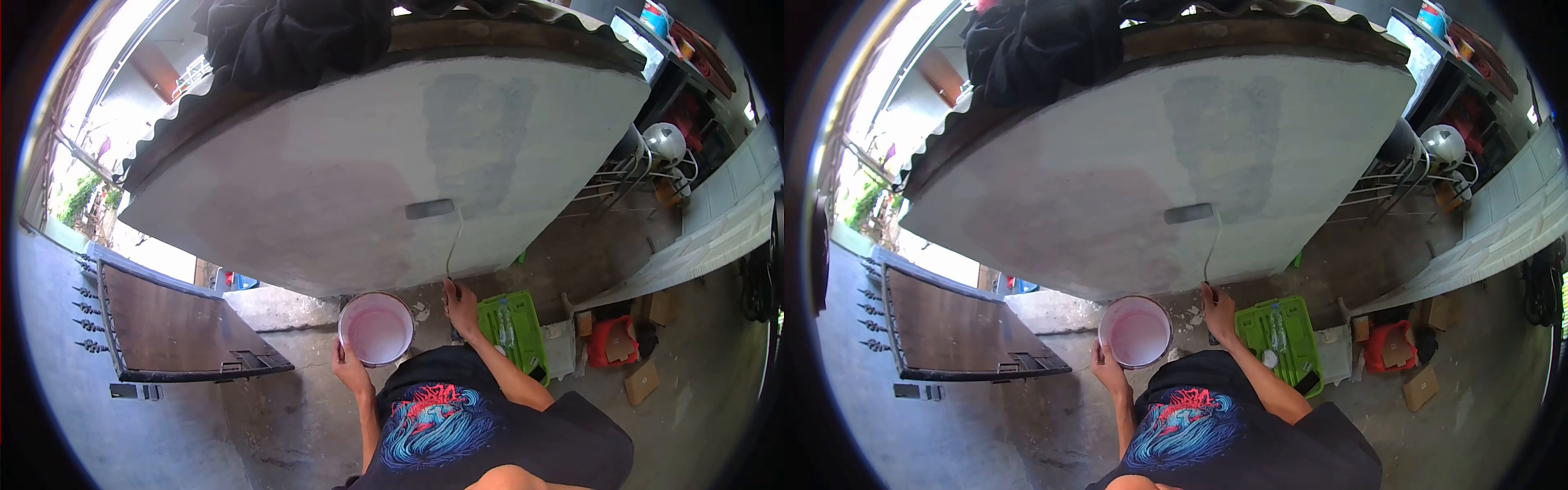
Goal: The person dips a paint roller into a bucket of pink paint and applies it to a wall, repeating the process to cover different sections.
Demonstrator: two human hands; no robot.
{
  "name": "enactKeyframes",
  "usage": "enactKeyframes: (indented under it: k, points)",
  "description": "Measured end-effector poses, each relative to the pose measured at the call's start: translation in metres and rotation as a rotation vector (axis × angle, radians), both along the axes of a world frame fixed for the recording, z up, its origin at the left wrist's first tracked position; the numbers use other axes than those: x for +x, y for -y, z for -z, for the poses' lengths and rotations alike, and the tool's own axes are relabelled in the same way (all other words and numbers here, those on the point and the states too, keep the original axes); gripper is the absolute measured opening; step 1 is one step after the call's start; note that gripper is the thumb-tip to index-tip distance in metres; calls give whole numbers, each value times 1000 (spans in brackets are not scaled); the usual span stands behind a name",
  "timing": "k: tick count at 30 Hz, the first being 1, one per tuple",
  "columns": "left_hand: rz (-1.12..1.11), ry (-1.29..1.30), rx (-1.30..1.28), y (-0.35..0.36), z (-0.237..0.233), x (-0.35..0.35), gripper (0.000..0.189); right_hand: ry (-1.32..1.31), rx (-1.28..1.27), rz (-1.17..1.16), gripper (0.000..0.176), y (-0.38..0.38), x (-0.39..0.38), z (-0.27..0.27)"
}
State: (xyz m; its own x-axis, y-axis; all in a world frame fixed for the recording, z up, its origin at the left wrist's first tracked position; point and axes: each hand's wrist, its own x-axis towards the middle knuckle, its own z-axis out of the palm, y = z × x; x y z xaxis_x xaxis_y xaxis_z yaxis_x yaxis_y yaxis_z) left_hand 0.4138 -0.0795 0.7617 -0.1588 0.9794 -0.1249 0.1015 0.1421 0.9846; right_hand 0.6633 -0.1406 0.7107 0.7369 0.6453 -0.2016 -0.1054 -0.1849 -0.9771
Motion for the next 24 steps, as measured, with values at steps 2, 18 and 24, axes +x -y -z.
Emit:
enactKeyframes:
  k: [2, 18, 24]
  points:
    - [20, 12, 8, -2, -3, 2, 39, 58, 6, 12, 40, -4, -2, -22]
    - [47, -3, 35, -4, 0, 5, 34, 251, 0, 24, 43, -5, 6, 21]
    - [57, -4, 40, -1, -2, -5, 34, 78, -87, 22, 45, 2, 1, 32]
